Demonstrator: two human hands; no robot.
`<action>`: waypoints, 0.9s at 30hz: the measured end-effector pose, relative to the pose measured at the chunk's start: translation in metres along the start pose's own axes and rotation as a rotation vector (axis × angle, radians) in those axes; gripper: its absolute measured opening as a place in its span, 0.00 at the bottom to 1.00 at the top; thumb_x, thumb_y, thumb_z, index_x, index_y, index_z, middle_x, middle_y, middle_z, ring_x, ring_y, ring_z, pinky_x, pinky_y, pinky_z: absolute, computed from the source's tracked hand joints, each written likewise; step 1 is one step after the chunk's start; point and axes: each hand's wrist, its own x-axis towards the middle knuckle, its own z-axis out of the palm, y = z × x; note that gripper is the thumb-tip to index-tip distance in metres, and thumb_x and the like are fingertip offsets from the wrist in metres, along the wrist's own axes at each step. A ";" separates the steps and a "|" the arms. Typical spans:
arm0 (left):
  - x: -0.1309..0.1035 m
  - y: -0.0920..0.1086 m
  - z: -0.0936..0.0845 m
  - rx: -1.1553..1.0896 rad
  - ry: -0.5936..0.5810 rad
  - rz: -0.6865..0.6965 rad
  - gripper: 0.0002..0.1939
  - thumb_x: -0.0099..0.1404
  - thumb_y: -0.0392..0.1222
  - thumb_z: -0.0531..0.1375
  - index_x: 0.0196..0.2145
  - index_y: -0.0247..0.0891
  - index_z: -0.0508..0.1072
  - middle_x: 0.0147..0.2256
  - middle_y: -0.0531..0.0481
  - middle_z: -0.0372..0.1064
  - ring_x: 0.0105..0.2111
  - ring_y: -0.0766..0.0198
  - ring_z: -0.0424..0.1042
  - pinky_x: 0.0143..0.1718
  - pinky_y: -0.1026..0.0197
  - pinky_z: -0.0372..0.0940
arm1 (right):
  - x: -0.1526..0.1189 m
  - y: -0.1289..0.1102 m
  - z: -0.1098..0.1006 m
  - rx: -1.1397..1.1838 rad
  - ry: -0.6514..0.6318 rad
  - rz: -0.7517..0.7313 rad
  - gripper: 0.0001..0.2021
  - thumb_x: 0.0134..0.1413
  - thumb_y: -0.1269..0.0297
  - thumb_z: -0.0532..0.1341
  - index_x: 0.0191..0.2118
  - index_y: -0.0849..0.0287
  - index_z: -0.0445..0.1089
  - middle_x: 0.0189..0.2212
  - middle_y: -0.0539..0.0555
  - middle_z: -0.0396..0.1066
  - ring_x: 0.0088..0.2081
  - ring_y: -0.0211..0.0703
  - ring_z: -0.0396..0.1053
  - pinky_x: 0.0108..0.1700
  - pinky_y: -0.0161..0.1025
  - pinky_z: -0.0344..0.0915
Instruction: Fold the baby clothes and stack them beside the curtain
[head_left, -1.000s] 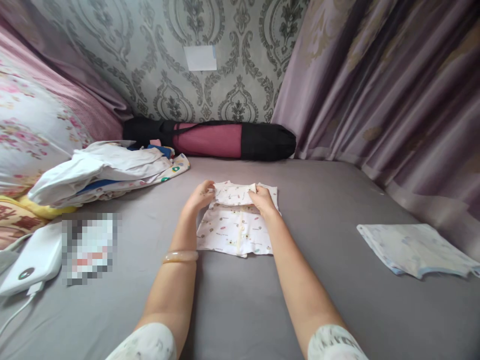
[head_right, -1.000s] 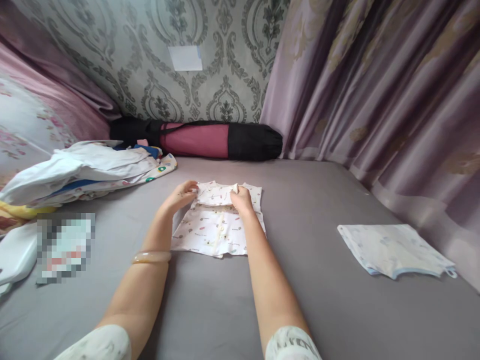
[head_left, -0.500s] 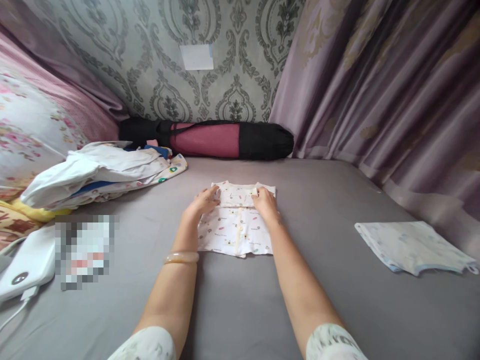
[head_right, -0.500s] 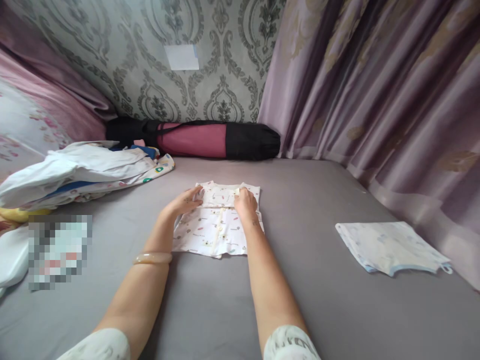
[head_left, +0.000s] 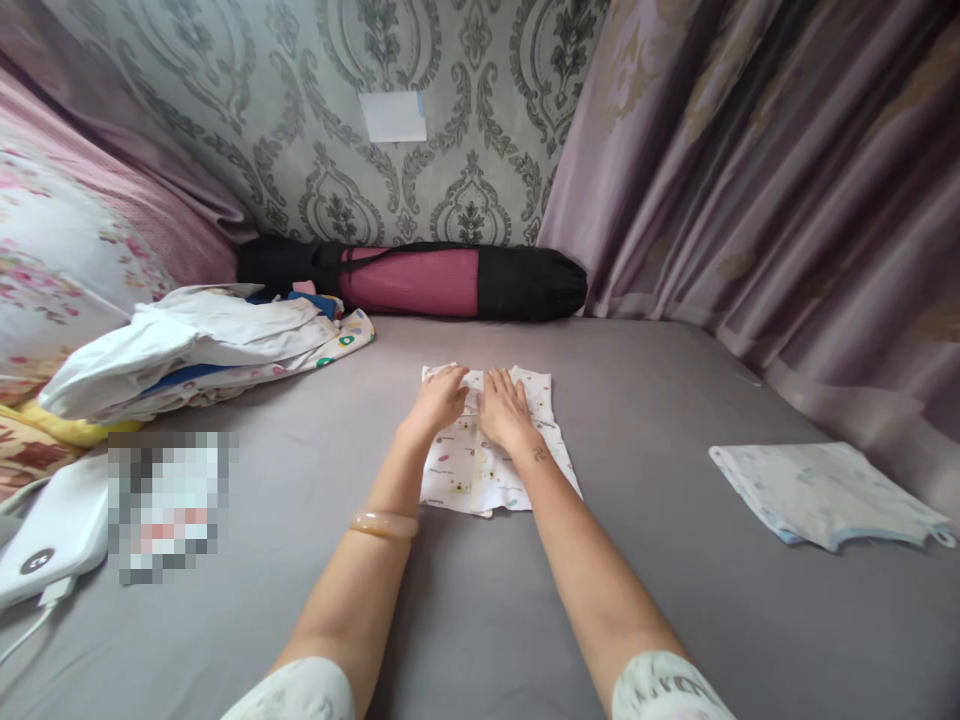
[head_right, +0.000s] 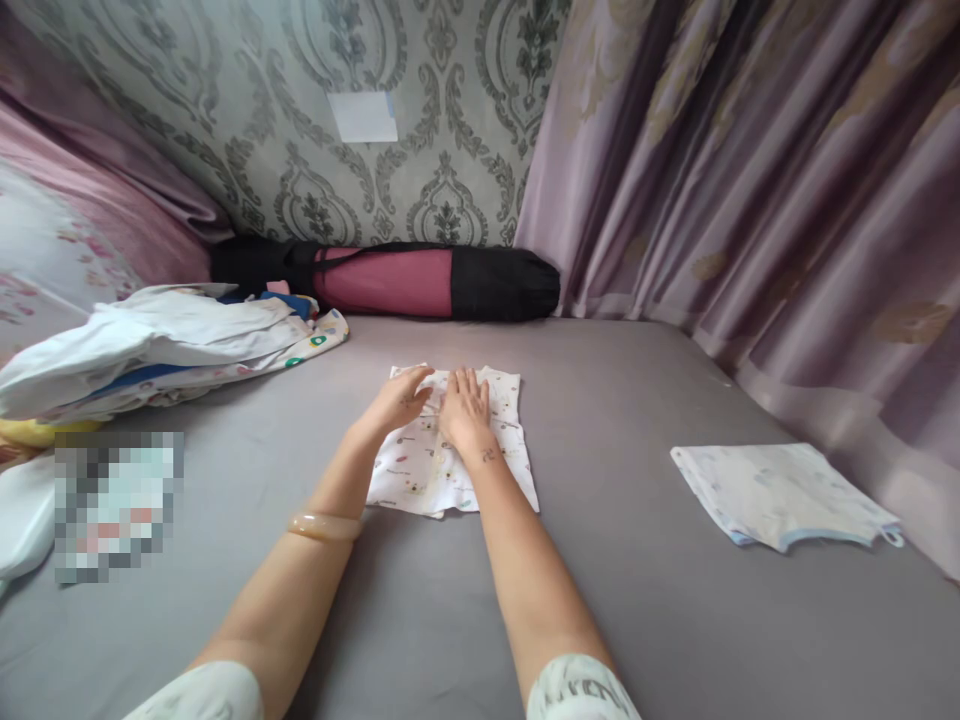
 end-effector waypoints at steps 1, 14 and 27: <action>0.000 0.002 0.005 0.029 -0.034 0.011 0.23 0.65 0.35 0.51 0.58 0.39 0.65 0.59 0.40 0.63 0.61 0.52 0.58 0.61 0.47 0.53 | -0.001 -0.002 0.003 0.002 -0.030 -0.016 0.27 0.66 0.66 0.44 0.68 0.68 0.48 0.69 0.61 0.43 0.70 0.50 0.35 0.67 0.51 0.32; -0.004 -0.002 0.022 0.193 -0.295 -0.118 0.29 0.69 0.37 0.42 0.67 0.35 0.49 0.69 0.38 0.40 0.68 0.48 0.39 0.64 0.39 0.42 | -0.006 -0.005 0.017 -0.013 -0.120 -0.055 0.30 0.65 0.62 0.41 0.69 0.68 0.45 0.70 0.57 0.38 0.70 0.49 0.34 0.68 0.52 0.29; -0.007 -0.005 0.027 0.280 -0.206 -0.221 0.33 0.71 0.53 0.37 0.68 0.35 0.47 0.69 0.42 0.41 0.68 0.50 0.39 0.66 0.42 0.37 | -0.003 0.005 0.021 -0.001 -0.061 0.090 0.31 0.67 0.57 0.39 0.69 0.70 0.44 0.70 0.59 0.40 0.70 0.50 0.34 0.67 0.51 0.30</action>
